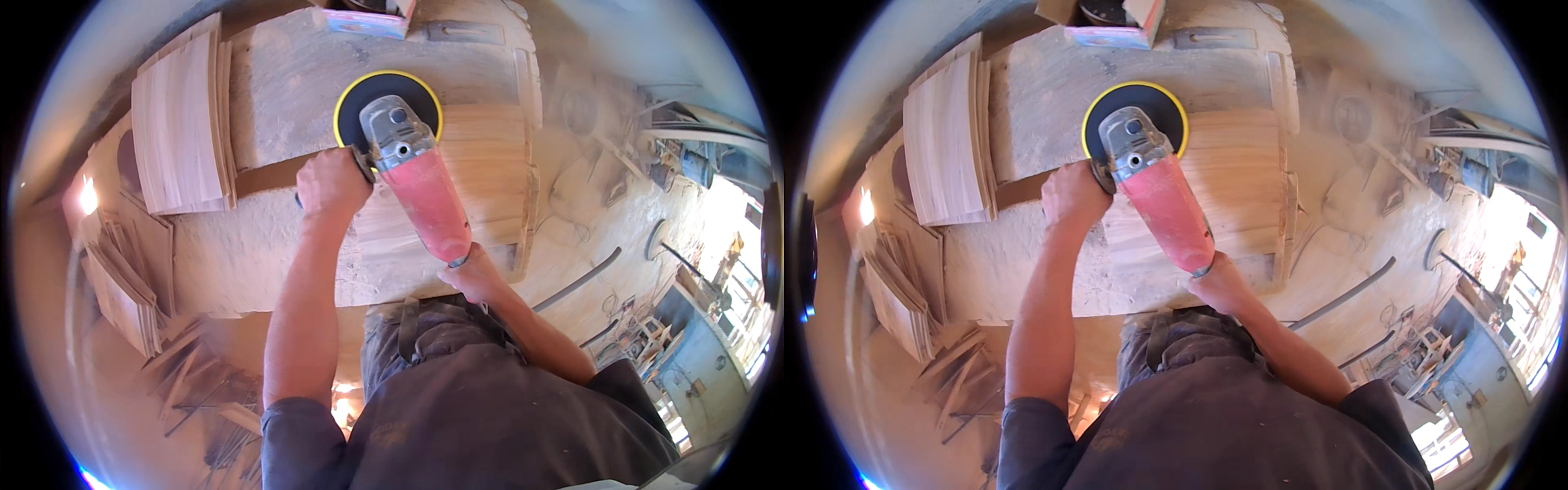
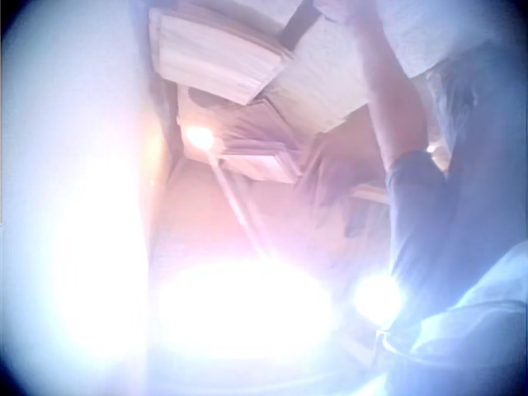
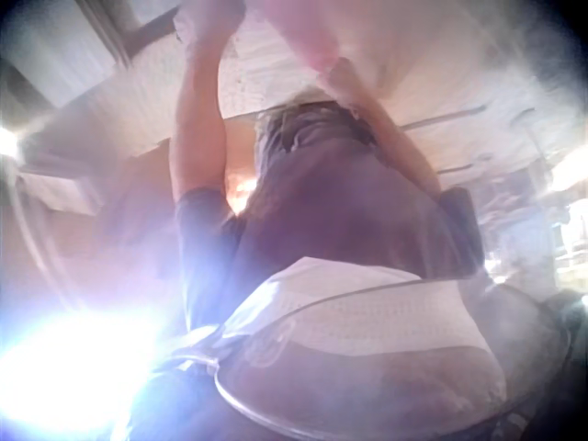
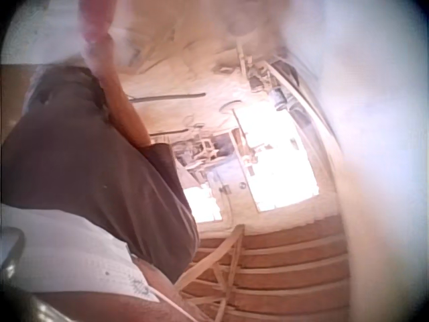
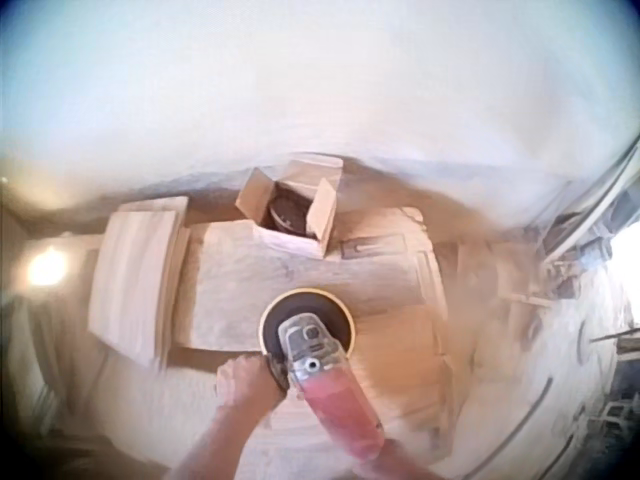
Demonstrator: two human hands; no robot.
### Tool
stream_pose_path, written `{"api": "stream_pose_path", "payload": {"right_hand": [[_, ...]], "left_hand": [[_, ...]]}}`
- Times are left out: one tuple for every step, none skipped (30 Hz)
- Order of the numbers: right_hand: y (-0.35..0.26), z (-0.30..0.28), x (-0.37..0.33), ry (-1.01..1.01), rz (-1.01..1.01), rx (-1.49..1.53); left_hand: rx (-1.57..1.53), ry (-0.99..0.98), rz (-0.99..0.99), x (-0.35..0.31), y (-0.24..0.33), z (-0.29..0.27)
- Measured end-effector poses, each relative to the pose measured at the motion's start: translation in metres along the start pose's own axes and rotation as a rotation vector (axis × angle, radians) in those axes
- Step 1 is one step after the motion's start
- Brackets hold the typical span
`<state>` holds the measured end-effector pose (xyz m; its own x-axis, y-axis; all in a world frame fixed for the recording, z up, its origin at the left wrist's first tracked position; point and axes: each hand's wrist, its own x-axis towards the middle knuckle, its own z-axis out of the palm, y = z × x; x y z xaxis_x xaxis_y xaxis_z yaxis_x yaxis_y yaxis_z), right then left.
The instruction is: The person sands wooden planks using a power sander, moving the tool across the surface of each piece and stacking completed boards.
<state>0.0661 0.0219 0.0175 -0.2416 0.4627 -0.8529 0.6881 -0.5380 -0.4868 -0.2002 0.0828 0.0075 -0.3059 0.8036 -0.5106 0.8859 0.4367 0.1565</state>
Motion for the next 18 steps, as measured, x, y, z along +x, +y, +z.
{"api": "stream_pose_path", "payload": {"right_hand": [[-0.005,0.005,0.002,0.004,-0.021,-0.007],[-0.008,0.009,0.006,0.003,-0.027,-0.016],[-0.010,0.013,0.009,-0.001,-0.037,-0.027],[-0.006,0.015,0.009,-0.019,0.001,-0.015],[0.002,0.015,0.006,-0.036,0.040,-0.003],[0.010,0.015,0.005,-0.050,0.079,0.009],[0.018,0.014,0.001,-0.028,0.097,-0.020],[0.025,0.013,-0.003,-0.005,0.114,-0.047],[0.033,0.013,-0.006,0.023,0.135,-0.070],[0.039,0.013,-0.007,0.028,0.129,-0.038],[0.044,0.013,-0.009,0.034,0.124,-0.004],[0.043,0.012,-0.011,0.037,0.119,0.040],[0.041,0.012,-0.011,0.028,0.096,-0.011],[0.037,0.011,-0.008,0.019,0.073,-0.060],[0.027,0.011,-0.005,0.015,0.052,-0.096],[0.014,0.012,-0.001,-0.026,0.036,-0.124],[-0.002,0.012,0.003,-0.059,0.024,-0.152],[-0.010,0.013,0.003,-0.064,0.032,-0.152]], "left_hand": [[-0.018,0.007,-0.014,-0.002,-0.009,-0.006],[-0.036,0.014,-0.027,-0.004,-0.015,-0.008],[-0.041,0.007,-0.042,-0.003,-0.021,-0.009],[-0.042,0.018,-0.029,-0.005,-0.024,-0.006],[-0.042,0.030,-0.015,-0.007,-0.022,-0.001],[-0.045,0.042,0.002,-0.007,-0.020,0.004],[-0.088,0.038,0.046,-0.009,-0.015,0.007],[-0.050,-0.002,0.081,-0.012,-0.009,0.008],[-0.054,-0.017,0.109,-0.012,-0.001,0.011],[-0.057,-0.033,0.138,-0.012,0.003,0.013],[-0.056,-0.038,0.138,-0.010,0.004,0.013],[-0.045,-0.047,0.141,-0.008,0.006,0.011],[-0.032,-0.057,0.146,-0.007,0.009,0.010],[-0.038,-0.027,0.124,-0.006,0.006,0.008],[-0.036,0.002,0.112,-0.003,0.002,0.007],[-0.006,-0.018,0.068,0.001,-0.004,0.007],[-0.010,0.027,0.056,0.000,-0.013,0.006],[-0.017,0.037,0.024,-0.003,-0.020,-0.001]]}}
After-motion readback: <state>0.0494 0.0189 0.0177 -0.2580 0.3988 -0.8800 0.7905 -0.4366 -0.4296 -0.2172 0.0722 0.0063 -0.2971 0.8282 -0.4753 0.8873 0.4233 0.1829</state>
